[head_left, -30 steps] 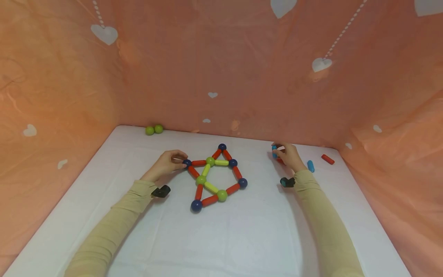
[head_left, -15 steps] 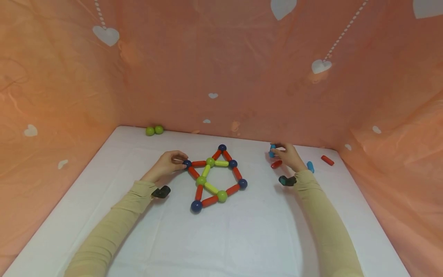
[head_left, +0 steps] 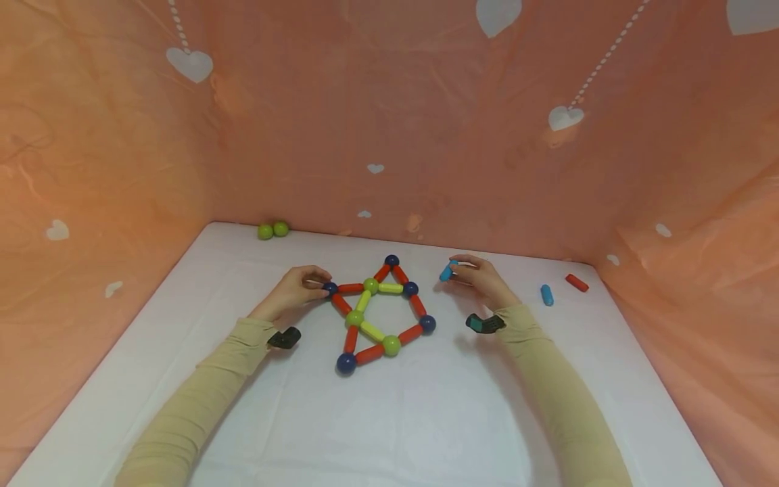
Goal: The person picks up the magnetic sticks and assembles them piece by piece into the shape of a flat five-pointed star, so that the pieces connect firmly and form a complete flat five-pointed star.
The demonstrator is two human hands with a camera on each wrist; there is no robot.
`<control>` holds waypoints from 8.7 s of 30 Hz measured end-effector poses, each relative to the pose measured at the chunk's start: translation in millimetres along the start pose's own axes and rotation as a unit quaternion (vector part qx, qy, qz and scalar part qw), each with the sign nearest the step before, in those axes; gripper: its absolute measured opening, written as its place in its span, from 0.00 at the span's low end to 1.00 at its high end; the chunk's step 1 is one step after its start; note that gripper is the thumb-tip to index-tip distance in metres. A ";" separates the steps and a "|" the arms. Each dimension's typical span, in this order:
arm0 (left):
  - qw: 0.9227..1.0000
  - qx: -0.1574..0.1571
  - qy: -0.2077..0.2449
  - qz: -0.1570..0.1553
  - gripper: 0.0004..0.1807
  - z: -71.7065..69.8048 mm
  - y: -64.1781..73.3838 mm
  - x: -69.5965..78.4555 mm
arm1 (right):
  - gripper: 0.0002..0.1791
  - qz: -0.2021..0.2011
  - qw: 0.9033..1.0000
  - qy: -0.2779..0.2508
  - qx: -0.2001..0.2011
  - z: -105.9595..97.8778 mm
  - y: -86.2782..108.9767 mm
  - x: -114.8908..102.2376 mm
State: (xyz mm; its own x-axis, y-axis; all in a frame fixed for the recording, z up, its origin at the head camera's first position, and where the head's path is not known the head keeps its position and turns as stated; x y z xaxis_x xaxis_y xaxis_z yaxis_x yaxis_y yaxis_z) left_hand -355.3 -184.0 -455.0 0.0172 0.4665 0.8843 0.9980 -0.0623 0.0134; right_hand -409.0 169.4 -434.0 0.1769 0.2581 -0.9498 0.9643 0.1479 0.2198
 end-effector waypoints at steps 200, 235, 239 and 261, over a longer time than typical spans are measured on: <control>0.999 -0.028 -0.007 0.018 0.22 -4.4 -5.3 6.2 | 0.28 -0.016 0.986 0.035 -0.164 23.8 98.8 28.8; 0.997 -0.081 -0.002 0.000 0.16 10.9 19.2 5.3 | 0.26 0.108 0.986 -0.095 -0.090 40.7 70.9 49.8; 0.995 -0.103 -0.002 0.014 0.15 21.3 31.5 9.0 | 0.27 0.100 0.986 -0.097 -0.091 38.9 57.0 41.2; 0.974 -0.196 0.100 -0.054 0.16 77.7 93.6 18.0 | 0.28 0.045 0.991 -0.012 -0.125 48.6 36.7 25.0</control>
State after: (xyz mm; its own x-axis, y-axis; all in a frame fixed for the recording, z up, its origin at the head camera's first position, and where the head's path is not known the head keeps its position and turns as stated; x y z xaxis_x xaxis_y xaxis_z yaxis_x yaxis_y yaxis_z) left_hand -256.8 -112.9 -474.2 -0.1386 0.3102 0.9405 0.8922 -0.3731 0.2545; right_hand -359.6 134.8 -460.4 0.2676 0.2583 -0.9283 0.8656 0.3587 0.3494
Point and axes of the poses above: each hand's wrist, its own y-axis away from the middle knuckle, its own z-axis out of the palm, x = y × z, the point moved 10 cm from there along -y, towards the middle knuckle, and after that the axes turned 9 degrees about x, right-handed, at the moved point
